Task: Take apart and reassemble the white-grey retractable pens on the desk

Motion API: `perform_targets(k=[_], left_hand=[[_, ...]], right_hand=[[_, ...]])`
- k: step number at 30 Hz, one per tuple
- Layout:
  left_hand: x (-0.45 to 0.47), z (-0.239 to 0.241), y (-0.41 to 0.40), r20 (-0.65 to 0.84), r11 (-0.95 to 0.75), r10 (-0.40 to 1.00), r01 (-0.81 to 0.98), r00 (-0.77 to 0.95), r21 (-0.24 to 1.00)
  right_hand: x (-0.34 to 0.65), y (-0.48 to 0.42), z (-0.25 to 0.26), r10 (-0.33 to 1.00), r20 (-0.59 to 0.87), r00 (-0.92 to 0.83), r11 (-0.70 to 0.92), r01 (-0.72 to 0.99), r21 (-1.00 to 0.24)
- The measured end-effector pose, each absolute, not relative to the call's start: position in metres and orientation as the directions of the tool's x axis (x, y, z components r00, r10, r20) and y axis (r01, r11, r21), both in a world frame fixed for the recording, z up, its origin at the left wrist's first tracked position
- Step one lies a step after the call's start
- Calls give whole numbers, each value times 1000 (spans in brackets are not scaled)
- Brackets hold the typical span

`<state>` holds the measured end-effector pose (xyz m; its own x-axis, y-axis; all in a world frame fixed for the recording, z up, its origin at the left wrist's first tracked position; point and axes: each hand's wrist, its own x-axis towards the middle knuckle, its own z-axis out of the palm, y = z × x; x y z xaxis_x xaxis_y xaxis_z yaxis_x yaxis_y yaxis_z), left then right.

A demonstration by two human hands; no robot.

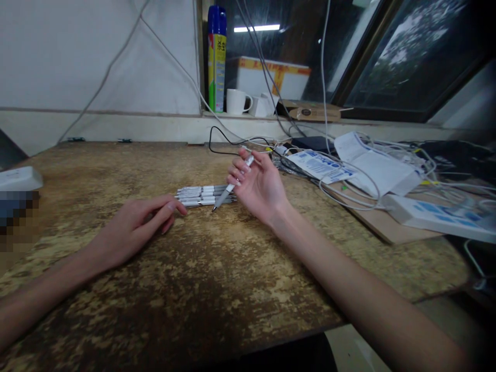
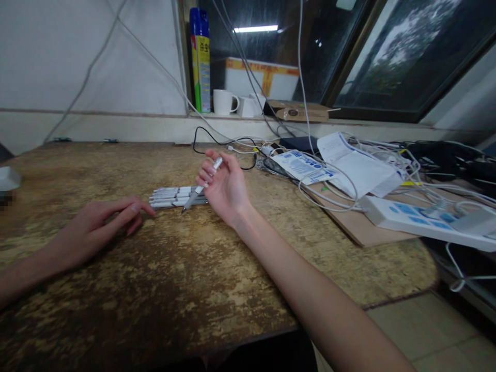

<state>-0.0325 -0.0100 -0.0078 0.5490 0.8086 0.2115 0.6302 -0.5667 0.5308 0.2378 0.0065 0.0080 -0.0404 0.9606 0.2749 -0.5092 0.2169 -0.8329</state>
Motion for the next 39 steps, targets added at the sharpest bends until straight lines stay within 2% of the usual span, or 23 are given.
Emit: perform_targets(k=[12,25,30,35,39], left_hand=[[-31,-6,-9,219,-584,798,628,562,515],[-32,-7,-8,193,-551,820,650,539,524],[-25,0,-12,217,-536,832,639,510,552],[-14,5,-16,269,-564,811,571,520,596],[-1,7,-16,316,-562,789,412,527,717]], right_hand=[[237,4,10,960,269,-71,198,-508,-839],[239,1,17,968,241,-71,150,-607,-780],[241,3,17,953,274,-128,137,-624,-769],[241,3,21,927,321,-194,189,-496,-847],[234,-2,23,921,314,-229,223,-350,-910]])
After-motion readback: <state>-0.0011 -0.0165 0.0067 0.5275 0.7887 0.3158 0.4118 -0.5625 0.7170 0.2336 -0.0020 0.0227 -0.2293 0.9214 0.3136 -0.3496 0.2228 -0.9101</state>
